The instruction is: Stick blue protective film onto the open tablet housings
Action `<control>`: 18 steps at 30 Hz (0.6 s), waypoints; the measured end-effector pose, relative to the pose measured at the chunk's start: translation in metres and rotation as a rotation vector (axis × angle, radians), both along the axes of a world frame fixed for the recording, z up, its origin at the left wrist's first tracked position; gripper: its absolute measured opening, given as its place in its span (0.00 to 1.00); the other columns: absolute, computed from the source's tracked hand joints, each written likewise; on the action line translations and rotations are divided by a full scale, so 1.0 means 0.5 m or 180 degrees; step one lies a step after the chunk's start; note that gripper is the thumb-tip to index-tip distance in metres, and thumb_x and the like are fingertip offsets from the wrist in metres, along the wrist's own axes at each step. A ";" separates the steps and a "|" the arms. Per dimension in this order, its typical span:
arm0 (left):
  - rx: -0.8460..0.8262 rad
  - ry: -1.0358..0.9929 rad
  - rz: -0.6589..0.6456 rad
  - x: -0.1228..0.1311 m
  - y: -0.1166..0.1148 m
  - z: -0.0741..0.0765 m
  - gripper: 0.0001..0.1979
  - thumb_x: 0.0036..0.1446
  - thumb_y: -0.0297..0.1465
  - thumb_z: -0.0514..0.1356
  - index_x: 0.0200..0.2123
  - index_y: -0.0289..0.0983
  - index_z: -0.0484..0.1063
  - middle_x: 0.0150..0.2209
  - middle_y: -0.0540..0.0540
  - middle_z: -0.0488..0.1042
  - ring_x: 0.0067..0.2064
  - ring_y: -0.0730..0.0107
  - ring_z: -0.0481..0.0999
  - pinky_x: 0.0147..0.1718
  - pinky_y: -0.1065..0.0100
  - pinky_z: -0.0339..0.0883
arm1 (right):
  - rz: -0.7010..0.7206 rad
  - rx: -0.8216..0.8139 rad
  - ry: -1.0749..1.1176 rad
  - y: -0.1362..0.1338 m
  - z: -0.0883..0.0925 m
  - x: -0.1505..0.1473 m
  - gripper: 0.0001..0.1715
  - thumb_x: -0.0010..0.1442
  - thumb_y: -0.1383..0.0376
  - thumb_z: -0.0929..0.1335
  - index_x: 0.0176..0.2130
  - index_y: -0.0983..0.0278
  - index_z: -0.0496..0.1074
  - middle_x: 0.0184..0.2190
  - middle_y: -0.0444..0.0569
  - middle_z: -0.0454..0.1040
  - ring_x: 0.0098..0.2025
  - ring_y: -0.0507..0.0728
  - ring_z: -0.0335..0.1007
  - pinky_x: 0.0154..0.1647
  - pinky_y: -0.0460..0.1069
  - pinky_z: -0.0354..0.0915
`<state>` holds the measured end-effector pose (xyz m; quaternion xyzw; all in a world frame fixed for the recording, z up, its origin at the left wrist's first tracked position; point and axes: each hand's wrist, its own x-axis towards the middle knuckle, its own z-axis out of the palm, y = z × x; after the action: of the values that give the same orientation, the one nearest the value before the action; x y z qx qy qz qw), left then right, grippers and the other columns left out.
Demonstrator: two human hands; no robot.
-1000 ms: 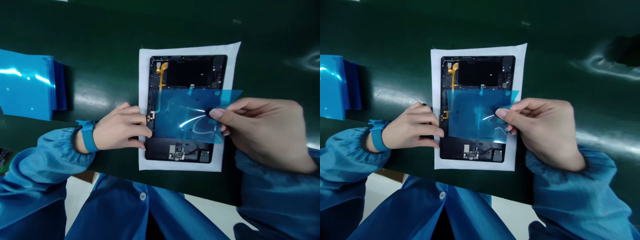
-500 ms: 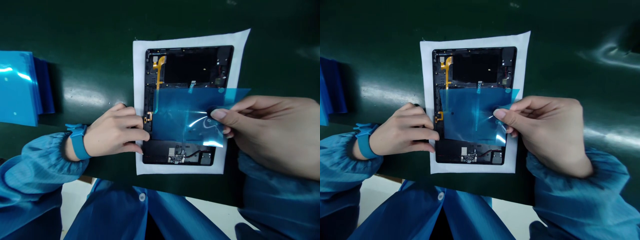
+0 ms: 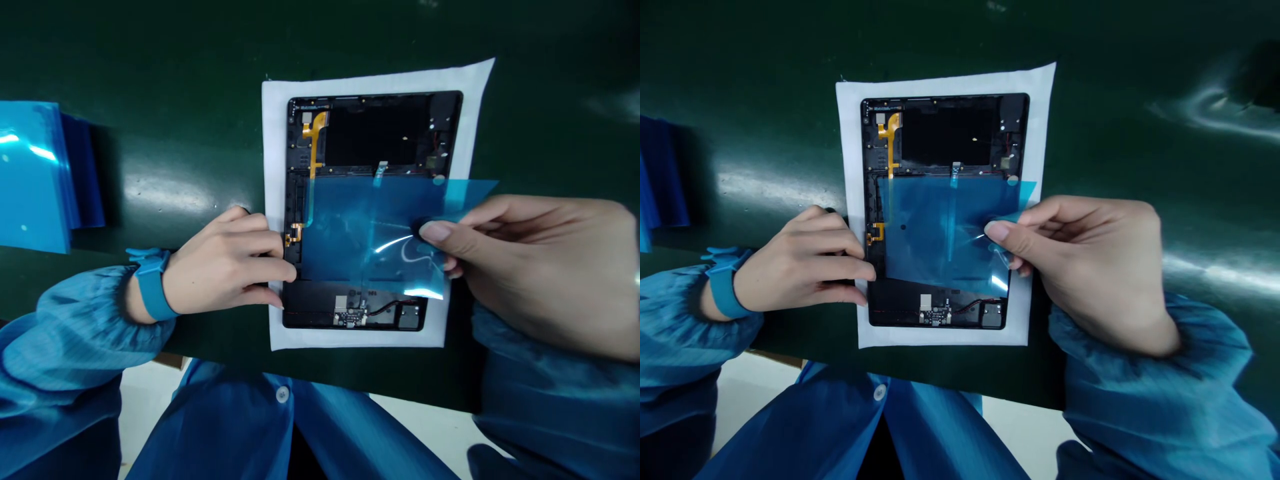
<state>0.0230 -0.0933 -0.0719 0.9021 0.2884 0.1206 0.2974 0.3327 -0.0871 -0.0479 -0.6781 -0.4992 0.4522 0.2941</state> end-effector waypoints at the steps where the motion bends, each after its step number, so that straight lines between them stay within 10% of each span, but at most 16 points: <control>1: 0.0016 -0.0013 -0.0007 0.000 0.000 0.000 0.13 0.64 0.47 0.63 0.42 0.45 0.78 0.37 0.50 0.78 0.39 0.66 0.71 0.38 0.62 0.54 | -0.0006 -0.0019 -0.0002 0.000 0.000 0.001 0.17 0.45 0.56 0.83 0.25 0.63 0.78 0.18 0.43 0.74 0.17 0.47 0.67 0.17 0.41 0.65; 18: -0.0019 0.0039 -0.0017 0.002 0.003 0.002 0.15 0.65 0.48 0.61 0.42 0.45 0.78 0.36 0.48 0.78 0.38 0.65 0.71 0.38 0.62 0.54 | -0.0018 0.0041 0.0047 -0.001 -0.005 0.000 0.14 0.46 0.61 0.83 0.25 0.63 0.78 0.17 0.43 0.73 0.16 0.49 0.67 0.15 0.42 0.64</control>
<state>0.0240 -0.0919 -0.0707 0.9027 0.2881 0.1134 0.2986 0.3328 -0.0875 -0.0505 -0.6743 -0.4980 0.4530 0.3034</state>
